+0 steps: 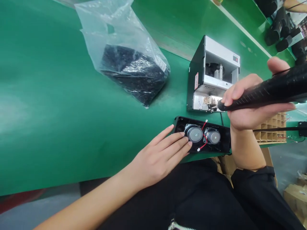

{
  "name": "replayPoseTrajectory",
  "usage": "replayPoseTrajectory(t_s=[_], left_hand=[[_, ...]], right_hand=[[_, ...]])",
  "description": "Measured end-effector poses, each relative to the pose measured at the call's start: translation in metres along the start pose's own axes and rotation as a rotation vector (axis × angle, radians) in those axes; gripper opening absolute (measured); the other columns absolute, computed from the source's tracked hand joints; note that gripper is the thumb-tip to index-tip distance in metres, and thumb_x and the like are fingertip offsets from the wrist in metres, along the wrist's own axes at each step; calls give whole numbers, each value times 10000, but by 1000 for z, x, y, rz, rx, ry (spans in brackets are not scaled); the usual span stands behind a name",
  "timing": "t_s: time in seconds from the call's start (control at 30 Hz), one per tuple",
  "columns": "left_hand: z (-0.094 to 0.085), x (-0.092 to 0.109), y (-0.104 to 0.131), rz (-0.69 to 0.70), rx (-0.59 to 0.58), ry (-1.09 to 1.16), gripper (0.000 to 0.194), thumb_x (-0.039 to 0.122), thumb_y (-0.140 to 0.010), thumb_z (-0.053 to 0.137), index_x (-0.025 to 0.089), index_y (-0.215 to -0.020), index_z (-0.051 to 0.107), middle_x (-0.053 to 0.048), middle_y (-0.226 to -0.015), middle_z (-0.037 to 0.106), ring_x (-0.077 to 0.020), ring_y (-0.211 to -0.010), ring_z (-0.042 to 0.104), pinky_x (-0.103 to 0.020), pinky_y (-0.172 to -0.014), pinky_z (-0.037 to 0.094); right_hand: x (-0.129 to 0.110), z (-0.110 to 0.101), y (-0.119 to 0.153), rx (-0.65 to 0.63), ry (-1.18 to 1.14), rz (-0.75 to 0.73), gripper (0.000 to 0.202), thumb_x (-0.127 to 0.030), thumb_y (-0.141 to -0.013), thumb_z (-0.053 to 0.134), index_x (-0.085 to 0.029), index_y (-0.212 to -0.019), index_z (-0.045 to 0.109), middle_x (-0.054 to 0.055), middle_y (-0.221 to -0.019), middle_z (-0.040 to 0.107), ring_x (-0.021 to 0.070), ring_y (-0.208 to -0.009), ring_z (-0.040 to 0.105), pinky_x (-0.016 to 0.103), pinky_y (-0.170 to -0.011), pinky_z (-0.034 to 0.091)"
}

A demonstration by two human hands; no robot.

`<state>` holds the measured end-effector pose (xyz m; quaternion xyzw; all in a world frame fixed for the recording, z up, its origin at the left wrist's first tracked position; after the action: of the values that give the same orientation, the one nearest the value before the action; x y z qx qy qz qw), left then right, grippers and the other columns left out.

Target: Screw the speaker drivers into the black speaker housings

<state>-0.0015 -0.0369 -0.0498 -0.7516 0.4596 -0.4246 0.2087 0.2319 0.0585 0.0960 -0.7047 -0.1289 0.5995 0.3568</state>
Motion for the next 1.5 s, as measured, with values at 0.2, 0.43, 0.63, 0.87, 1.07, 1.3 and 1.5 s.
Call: replayPoseTrajectory(t_s=[0.2, 0.43, 0.63, 0.87, 1.07, 1.3, 1.5], left_hand=[[-3, -2, -1, 51, -27, -57, 318, 69, -1141, 804, 156, -1442, 853, -113, -1297, 981, -297, -1332, 929, -576, -1419, 673], [-6, -1, -12, 67, -23, -85, 220, 112, -1186, 777, 167, -1376, 872, -81, -1267, 987, -262, -1273, 942, -524, -1400, 684], [-3, 1, -9, 46, -23, -59, 287, 91, -1126, 846, 134, -1409, 870, -133, -1318, 976, -290, -1331, 930, -533, -1433, 658], [-6, 4, -15, -105, 129, 89, 351, 201, -1149, 876, 165, -1492, 813, -141, -1355, 941, -293, -1281, 911, -512, -1323, 722], [-21, -3, -40, -214, 173, -5, 257, 169, -1167, 828, 271, -1396, 768, -74, -1278, 932, -286, -1152, 889, -480, -1011, 691], [-30, -7, -47, -228, 96, 69, 161, 172, -1169, 817, 303, -1256, 783, -10, -1168, 942, -256, -1112, 894, -476, -1002, 643], [-34, -8, -48, -264, 66, 205, 182, 147, -1183, 753, 300, -1247, 827, -3, -1145, 942, -240, -1103, 888, -461, -1065, 660]], right_hand=[[-15, -3, 5, -16, -94, 46, 584, -924, -1138, 639, -461, -1416, 862, -68, -729, 644, 130, -426, 519, 276, -422, 489], [-56, -4, 11, -224, -157, 207, 454, -860, -1138, 739, -482, -1281, 946, -63, -778, 748, 128, -516, 682, 275, -565, 671], [-26, 23, 30, -256, -220, 235, 537, -940, -1075, 712, -596, -1451, 881, -49, -790, 788, 221, -496, 673, 391, -503, 677], [-35, 20, 27, -233, -194, 284, 558, -941, -1053, 751, -538, -1404, 911, -56, -764, 757, 191, -494, 692, 338, -518, 679], [-65, 10, 18, -269, -224, 385, 424, -798, -1165, 745, -489, -1382, 937, -68, -746, 754, 151, -483, 662, 301, -514, 665], [-82, 12, 18, -220, -257, 378, 342, -671, -1221, 725, -426, -1280, 955, -65, -746, 734, 143, -454, 632, 332, -522, 682], [-86, 15, 17, -321, -243, 361, 363, -633, -1229, 740, -392, -1040, 935, -68, -722, 724, 115, -488, 670, 288, -583, 724]])
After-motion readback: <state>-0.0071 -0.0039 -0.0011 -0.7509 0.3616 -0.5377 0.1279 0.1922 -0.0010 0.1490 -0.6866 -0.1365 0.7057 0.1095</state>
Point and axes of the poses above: each hand's wrist, its own y-axis away from the middle knuckle, its own z-axis out of the palm, x = y × z, the point moved 4 cm from there along -y, towards the middle knuckle
